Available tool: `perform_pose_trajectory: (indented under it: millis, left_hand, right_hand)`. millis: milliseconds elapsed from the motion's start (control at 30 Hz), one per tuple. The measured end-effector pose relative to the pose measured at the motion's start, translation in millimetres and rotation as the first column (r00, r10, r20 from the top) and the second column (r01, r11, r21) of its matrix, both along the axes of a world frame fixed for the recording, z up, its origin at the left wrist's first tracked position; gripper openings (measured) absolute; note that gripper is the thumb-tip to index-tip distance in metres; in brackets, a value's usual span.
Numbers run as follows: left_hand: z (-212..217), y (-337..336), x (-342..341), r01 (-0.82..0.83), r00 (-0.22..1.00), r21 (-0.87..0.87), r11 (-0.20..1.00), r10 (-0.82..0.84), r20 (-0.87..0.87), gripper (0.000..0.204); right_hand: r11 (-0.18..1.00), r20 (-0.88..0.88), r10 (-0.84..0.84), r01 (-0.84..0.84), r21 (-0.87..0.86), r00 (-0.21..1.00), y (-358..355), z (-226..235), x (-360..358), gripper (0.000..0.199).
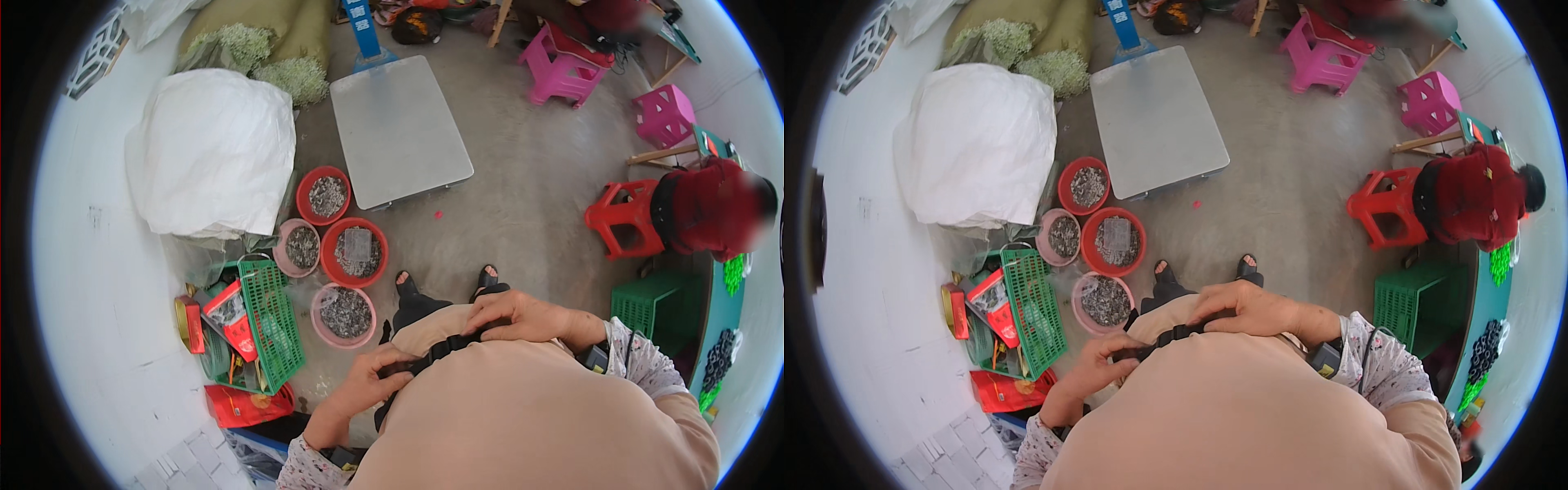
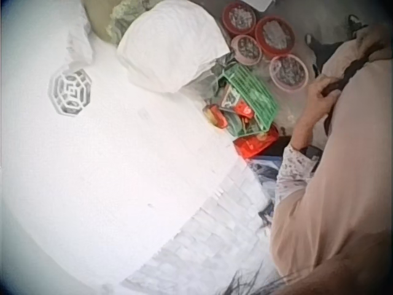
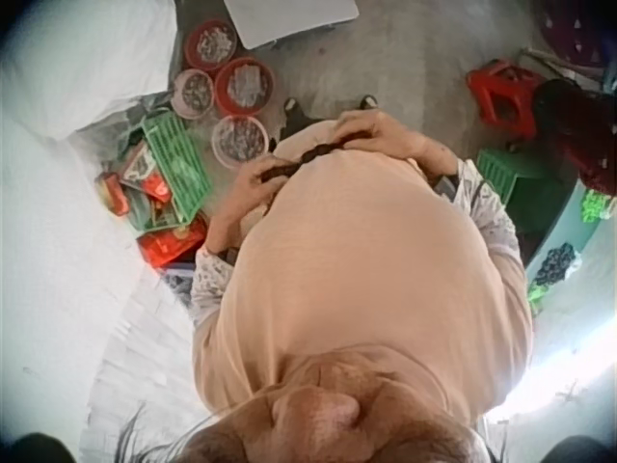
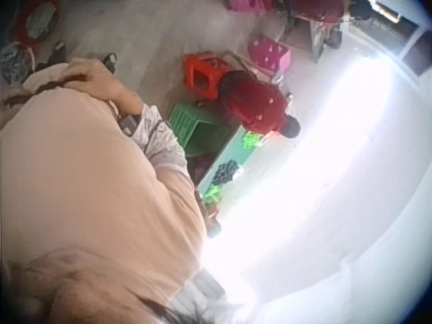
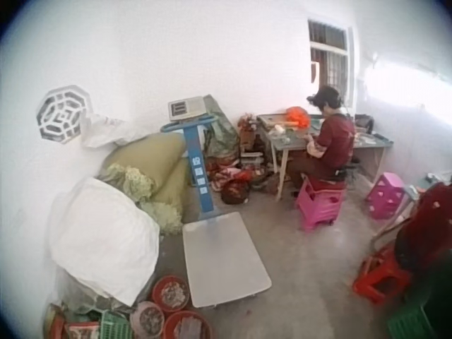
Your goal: Sorting and inspecting small metal hardware components into containers.
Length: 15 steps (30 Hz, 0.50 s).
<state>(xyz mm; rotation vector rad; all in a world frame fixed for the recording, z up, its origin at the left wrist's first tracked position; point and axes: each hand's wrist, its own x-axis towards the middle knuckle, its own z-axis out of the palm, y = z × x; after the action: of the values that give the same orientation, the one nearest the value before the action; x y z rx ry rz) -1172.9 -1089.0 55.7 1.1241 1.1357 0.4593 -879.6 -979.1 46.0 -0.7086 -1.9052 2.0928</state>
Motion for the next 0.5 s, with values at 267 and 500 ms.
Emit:
perform_pose_trajectory:
  millis: [267, 500]
  left_hand:
    - [1.8, -38.4, -15.3, -0.191, 0.964, -0.266, 0.945, 0.232, 0.132, 0.029]
    - [-38.9, -129.2, -41.0, -0.681, 0.720, -0.357, 0.639, 0.675, -0.164, 0.016]
  right_hand:
    - [0.976, 0.006, 0.139, -0.136, -0.170, 0.990, 6.7, -4.3, -19.3, 0.027]
    - [0.946, -0.031, 0.275, -0.276, -0.169, 0.961, 17.3, -12.5, -50.4, 0.028]
